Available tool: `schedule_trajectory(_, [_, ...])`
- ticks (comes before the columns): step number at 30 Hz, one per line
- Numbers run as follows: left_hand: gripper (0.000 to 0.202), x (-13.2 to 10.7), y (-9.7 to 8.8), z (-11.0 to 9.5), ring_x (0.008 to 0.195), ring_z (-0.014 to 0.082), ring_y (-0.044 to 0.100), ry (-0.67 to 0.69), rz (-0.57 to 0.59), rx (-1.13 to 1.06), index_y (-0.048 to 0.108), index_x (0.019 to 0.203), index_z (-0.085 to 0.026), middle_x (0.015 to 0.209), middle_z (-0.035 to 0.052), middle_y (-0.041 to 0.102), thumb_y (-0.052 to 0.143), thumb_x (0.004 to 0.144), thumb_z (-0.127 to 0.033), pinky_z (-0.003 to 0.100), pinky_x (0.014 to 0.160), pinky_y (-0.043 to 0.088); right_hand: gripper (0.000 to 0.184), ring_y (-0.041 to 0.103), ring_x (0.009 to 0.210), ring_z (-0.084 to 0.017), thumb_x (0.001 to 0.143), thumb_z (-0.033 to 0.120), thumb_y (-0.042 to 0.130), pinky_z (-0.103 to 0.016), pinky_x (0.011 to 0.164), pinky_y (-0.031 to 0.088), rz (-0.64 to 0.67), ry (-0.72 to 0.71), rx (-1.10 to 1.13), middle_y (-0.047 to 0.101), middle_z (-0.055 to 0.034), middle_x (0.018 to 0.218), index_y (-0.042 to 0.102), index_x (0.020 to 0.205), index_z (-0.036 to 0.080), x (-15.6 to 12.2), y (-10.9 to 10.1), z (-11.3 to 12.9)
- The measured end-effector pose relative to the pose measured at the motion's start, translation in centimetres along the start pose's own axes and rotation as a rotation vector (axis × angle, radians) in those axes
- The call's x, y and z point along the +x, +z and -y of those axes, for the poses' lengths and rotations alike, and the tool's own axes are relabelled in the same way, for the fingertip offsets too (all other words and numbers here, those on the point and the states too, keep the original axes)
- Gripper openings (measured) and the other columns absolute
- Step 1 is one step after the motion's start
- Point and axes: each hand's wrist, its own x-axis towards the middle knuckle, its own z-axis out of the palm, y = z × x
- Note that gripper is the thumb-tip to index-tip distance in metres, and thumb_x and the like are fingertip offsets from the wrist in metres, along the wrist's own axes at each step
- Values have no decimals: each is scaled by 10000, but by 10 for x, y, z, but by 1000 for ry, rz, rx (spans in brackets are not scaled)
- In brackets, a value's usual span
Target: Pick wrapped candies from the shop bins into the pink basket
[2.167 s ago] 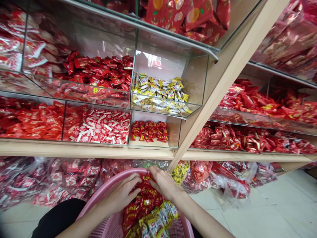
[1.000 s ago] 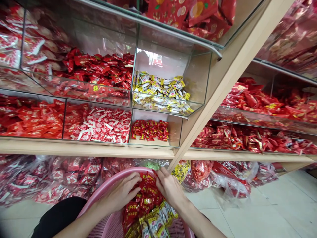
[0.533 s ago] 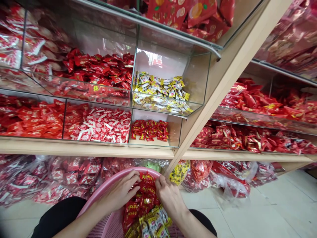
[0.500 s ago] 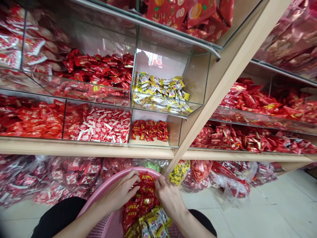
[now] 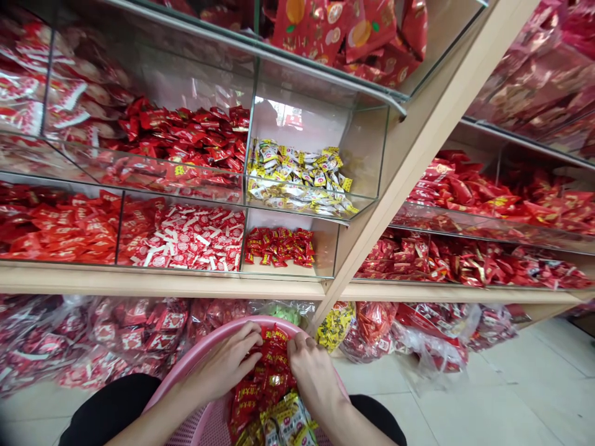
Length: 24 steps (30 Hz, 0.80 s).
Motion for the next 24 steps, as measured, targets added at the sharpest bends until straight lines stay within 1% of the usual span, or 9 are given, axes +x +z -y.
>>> schedule_trajectory(2, [170,-1,0,1,1020,191,532,3,-2,6,524,959,-197,1138,67,505,381,866,-201,306,883,432,210,604,620,-178,789,-7,439,-246,443,330,-29,-5,13,605,-86,806,563,818,159,2,1,2])
schedule_trajectory(4, [172,-2,1,2,1012,190,537,-4,-4,26,526,957,-200,1133,64,514,380,866,-204,299,878,432,166,589,557,-157,840,73,430,-249,416,293,-73,-3,46,594,-68,772,554,779,165,5,-7,-1])
schedule_trajectory(7, [187,-1,2,3,1020,196,540,-41,-16,61,528,973,-197,1159,74,512,374,867,-208,298,878,431,199,572,534,-119,899,200,391,-239,426,278,-178,-7,138,566,-30,750,546,776,179,20,-36,-15])
schedule_trajectory(11, [186,3,2,4,979,175,556,-46,-56,54,535,923,-199,1107,59,531,356,873,-204,279,868,436,229,567,686,-124,919,247,350,-219,572,363,-335,-54,260,557,-30,816,567,878,187,74,-83,-46])
schedule_trajectory(14, [187,5,3,7,990,170,558,-52,-71,50,540,891,-205,1098,50,541,355,874,-203,273,872,438,245,534,908,-168,909,298,389,-254,764,386,-376,-92,284,565,-75,970,576,1012,177,134,-100,-69])
schedule_trajectory(16, [184,4,3,9,1052,178,542,-65,-69,52,546,897,-205,1152,58,531,364,872,-206,275,892,435,319,491,1014,-199,885,381,439,-291,848,363,-338,-68,320,544,-101,1100,569,1091,175,172,-101,-80])
schedule_trajectory(19, [197,3,2,14,1072,172,549,-78,-77,62,556,924,-214,1199,59,526,364,879,-219,285,932,427,505,434,1111,-248,840,558,429,-345,881,343,-168,-6,384,500,-114,1212,537,1180,200,214,-91,-87])
schedule_trajectory(21, [209,4,0,17,1090,178,549,-89,-67,82,561,943,-211,1248,70,511,362,883,-223,300,957,419,580,429,1120,-256,826,633,373,-361,882,339,-117,37,410,477,-115,1235,523,1201,217,229,-81,-86])
schedule_trajectory(24, [224,6,-2,19,1161,195,511,-96,-33,110,564,986,-206,1314,87,479,367,883,-222,317,992,399,602,432,1109,-252,823,668,317,-375,898,322,-136,59,384,471,-109,1209,528,1191,241,235,-64,-81])
